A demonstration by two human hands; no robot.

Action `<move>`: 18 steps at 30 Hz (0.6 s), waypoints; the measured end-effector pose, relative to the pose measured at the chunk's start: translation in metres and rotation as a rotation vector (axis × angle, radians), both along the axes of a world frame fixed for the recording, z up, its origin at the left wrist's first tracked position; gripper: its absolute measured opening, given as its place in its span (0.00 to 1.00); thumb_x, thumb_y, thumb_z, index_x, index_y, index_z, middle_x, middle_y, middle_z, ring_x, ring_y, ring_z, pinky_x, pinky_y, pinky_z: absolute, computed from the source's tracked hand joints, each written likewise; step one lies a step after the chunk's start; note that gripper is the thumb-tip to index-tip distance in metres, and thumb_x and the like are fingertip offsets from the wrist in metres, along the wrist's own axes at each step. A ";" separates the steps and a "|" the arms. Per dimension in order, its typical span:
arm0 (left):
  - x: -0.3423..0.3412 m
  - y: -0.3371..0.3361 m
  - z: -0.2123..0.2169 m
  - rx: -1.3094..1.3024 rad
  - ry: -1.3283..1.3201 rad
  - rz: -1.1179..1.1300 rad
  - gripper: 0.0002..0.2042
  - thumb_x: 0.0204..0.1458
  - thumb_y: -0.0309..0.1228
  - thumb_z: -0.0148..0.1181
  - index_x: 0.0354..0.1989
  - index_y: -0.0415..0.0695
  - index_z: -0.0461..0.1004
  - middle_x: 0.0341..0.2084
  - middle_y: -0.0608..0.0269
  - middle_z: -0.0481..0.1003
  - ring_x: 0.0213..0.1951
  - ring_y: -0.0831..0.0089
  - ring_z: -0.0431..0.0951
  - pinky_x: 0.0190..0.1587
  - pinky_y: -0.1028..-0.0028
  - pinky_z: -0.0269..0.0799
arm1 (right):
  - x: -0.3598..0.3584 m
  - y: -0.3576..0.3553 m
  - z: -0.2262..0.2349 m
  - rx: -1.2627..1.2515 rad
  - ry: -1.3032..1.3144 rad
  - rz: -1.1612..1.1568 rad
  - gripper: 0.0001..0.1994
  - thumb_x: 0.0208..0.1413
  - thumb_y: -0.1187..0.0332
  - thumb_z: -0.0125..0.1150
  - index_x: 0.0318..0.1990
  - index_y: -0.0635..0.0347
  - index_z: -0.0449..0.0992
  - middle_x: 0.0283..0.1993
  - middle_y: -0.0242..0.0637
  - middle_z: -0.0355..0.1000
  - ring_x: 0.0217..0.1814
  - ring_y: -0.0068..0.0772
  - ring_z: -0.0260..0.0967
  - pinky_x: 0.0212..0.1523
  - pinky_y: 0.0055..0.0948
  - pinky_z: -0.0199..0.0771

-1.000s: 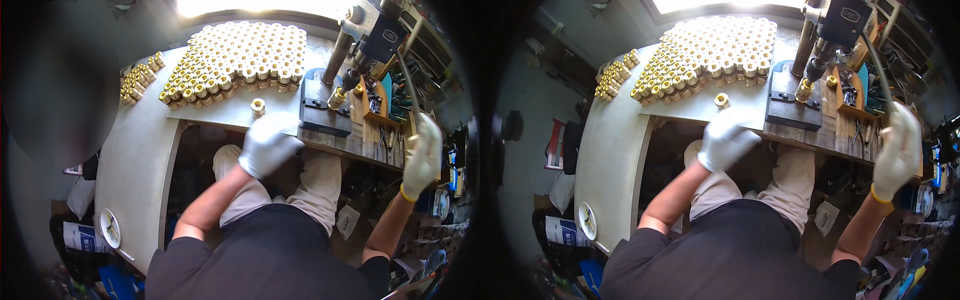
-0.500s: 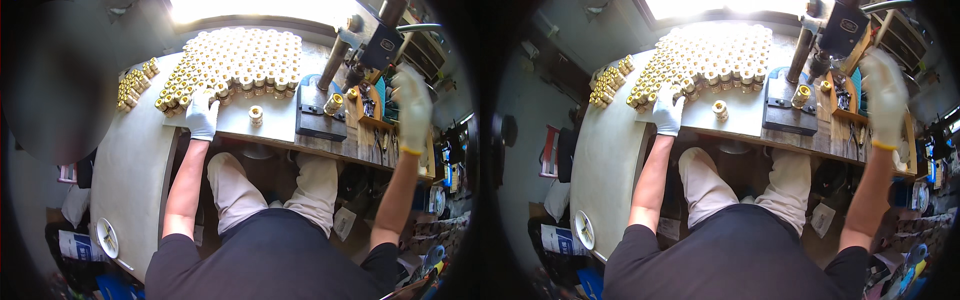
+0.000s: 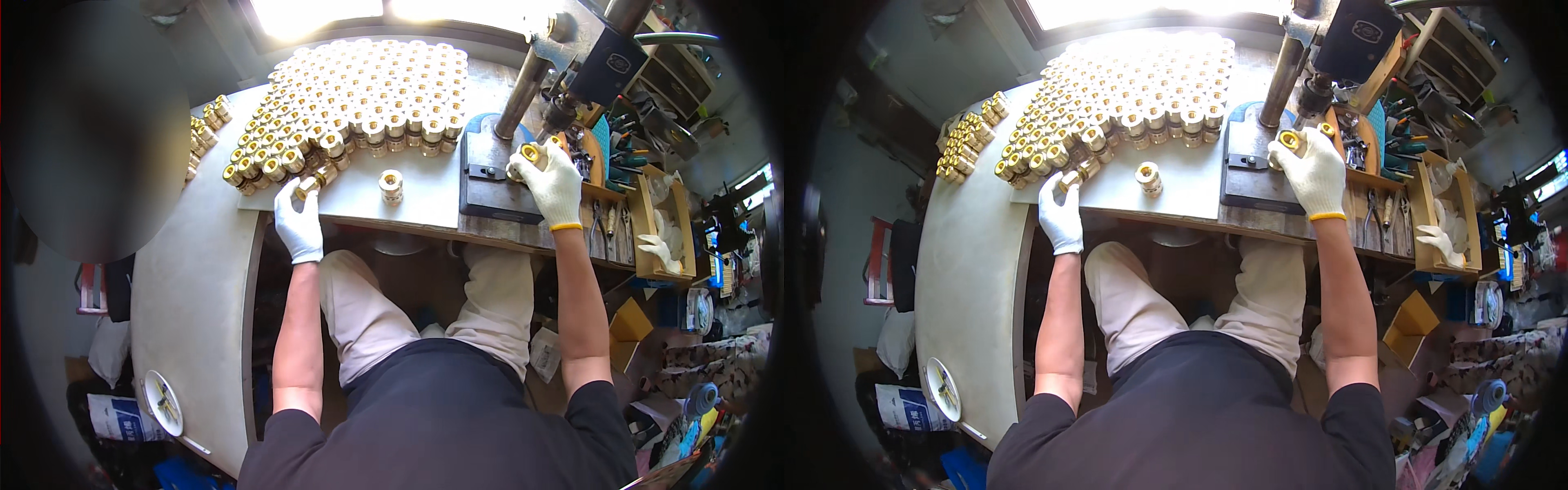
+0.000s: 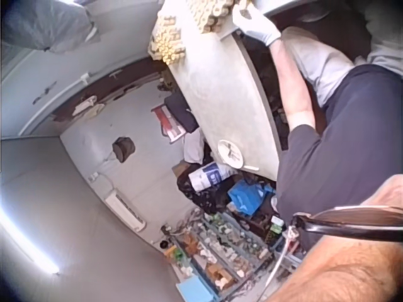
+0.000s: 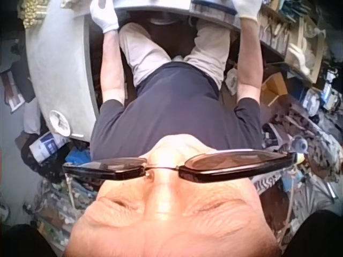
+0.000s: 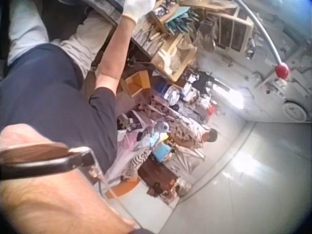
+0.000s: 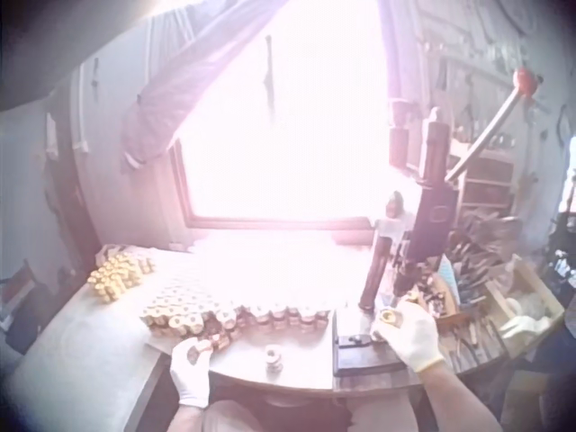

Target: Using a manual arbor press to assemble or shape small brass-colored metal components on a workbench.

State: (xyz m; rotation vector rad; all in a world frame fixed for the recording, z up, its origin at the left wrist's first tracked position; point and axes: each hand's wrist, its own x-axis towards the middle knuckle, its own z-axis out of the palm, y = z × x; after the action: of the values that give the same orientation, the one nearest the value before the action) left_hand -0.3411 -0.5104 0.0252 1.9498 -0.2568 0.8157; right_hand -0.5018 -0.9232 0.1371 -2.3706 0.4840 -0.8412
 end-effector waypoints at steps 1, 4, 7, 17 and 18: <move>-0.002 0.001 -0.003 -0.090 0.070 -0.020 0.19 0.59 0.22 0.74 0.58 0.38 0.79 0.51 0.57 0.83 0.53 0.64 0.83 0.61 0.63 0.80 | 0.002 0.002 0.002 -0.022 0.002 -0.011 0.21 0.56 0.56 0.82 0.46 0.65 0.85 0.41 0.47 0.86 0.45 0.43 0.86 0.50 0.35 0.84; -0.012 -0.002 -0.001 -0.456 0.297 -0.182 0.19 0.62 0.19 0.71 0.61 0.38 0.78 0.50 0.58 0.82 0.52 0.68 0.83 0.57 0.66 0.83 | 0.000 -0.001 0.002 0.041 -0.008 -0.019 0.22 0.54 0.57 0.84 0.46 0.66 0.85 0.42 0.46 0.86 0.44 0.37 0.87 0.49 0.32 0.84; -0.015 -0.002 -0.004 -0.569 0.315 -0.254 0.19 0.63 0.17 0.68 0.62 0.38 0.76 0.51 0.57 0.81 0.53 0.68 0.83 0.54 0.68 0.86 | -0.005 -0.005 0.001 0.113 -0.089 -0.010 0.21 0.53 0.59 0.85 0.46 0.66 0.85 0.42 0.44 0.87 0.44 0.34 0.87 0.49 0.31 0.84; -0.051 -0.005 0.016 -0.629 0.282 -0.408 0.18 0.70 0.18 0.60 0.66 0.37 0.71 0.59 0.54 0.77 0.55 0.64 0.83 0.60 0.60 0.86 | -0.014 0.062 0.014 -0.143 -0.113 0.424 0.21 0.53 0.57 0.81 0.49 0.59 0.86 0.43 0.44 0.83 0.42 0.47 0.83 0.47 0.37 0.83; -0.056 -0.007 0.022 -0.623 0.282 -0.407 0.18 0.70 0.18 0.60 0.66 0.37 0.71 0.59 0.54 0.77 0.55 0.64 0.83 0.60 0.60 0.86 | -0.001 0.071 0.011 -0.156 -0.035 0.453 0.20 0.55 0.56 0.79 0.49 0.57 0.86 0.43 0.44 0.83 0.43 0.48 0.83 0.47 0.38 0.83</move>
State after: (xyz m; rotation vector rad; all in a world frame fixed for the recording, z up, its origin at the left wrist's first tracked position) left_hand -0.3966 -0.5173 0.0472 1.3364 -0.1898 0.2921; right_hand -0.5032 -0.8518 0.1479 -2.4599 -0.1398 -0.7254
